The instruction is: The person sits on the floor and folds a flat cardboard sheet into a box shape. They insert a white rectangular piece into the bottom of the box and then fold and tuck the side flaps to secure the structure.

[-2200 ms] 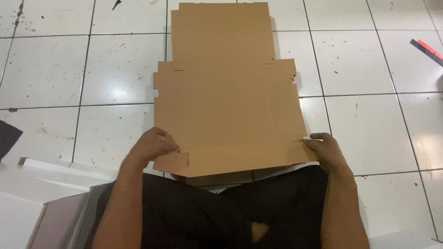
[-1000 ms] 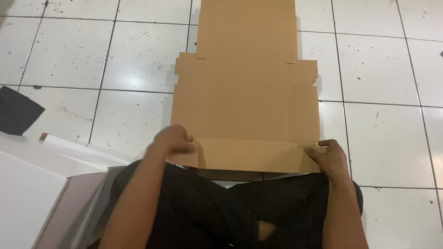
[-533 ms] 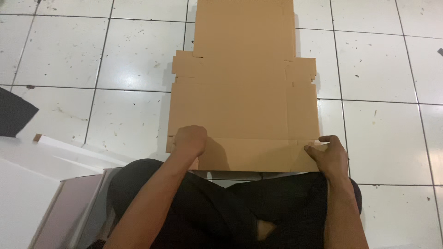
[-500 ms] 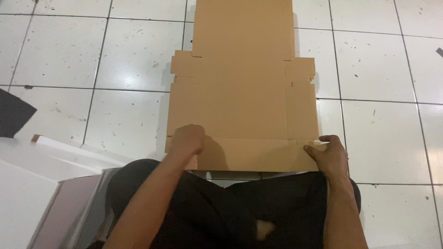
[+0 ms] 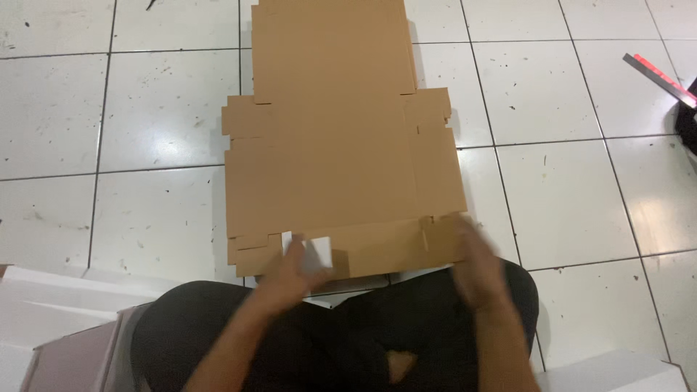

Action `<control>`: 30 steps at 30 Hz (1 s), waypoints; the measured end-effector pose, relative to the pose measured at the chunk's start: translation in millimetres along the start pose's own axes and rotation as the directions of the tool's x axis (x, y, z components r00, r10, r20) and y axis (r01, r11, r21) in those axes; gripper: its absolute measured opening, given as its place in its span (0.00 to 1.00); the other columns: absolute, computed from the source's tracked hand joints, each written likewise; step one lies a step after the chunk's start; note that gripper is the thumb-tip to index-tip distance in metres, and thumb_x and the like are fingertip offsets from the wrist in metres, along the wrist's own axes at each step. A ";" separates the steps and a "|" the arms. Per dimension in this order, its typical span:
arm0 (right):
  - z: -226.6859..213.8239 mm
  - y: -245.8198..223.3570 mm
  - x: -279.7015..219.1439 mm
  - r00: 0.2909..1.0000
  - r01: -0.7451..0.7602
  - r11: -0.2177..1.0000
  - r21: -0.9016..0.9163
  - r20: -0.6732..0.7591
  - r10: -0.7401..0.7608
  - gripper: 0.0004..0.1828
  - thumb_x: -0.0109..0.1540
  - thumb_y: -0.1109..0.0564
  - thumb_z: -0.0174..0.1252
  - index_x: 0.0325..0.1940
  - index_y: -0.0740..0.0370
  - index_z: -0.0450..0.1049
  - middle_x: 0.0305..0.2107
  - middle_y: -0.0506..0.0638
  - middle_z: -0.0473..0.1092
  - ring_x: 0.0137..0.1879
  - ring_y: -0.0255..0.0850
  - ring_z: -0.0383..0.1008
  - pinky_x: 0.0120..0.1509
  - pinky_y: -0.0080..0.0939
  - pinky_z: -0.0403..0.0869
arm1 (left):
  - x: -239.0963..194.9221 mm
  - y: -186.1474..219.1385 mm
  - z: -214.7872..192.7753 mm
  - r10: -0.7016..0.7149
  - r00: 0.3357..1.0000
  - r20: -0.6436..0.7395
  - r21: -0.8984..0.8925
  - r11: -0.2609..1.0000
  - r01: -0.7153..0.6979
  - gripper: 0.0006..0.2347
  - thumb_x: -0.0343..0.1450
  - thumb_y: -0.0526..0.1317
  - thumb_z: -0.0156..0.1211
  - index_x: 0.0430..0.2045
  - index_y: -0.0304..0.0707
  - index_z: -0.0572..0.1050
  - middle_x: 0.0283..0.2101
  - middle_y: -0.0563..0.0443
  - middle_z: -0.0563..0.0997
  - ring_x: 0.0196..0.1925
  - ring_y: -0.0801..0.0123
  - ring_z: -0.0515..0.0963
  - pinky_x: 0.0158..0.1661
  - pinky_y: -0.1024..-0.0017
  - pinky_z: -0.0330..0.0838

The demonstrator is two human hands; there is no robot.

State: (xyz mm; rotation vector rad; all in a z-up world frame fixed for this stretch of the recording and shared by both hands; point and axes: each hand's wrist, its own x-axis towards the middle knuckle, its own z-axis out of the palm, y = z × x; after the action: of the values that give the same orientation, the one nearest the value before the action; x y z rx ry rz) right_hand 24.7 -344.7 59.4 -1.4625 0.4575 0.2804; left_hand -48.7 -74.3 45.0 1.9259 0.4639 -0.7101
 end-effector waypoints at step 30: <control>38.8 -6.6 89.1 0.970 0.193 0.318 -0.928 0.230 0.083 0.26 0.51 0.44 0.61 0.48 0.58 0.69 0.37 0.57 0.71 0.47 0.53 0.72 0.43 0.49 0.69 | 101.1 -17.4 -52.1 0.137 0.968 -0.212 0.348 0.936 -0.057 0.19 0.66 0.56 0.52 0.37 0.40 0.75 0.36 0.41 0.79 0.40 0.53 0.78 0.39 0.62 0.70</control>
State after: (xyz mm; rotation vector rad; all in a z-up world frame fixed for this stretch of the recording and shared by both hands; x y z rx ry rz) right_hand 111.2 -315.2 26.0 -2.5959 -0.0404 0.7636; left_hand 31.7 -18.5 -15.5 2.3580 0.4040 -0.5245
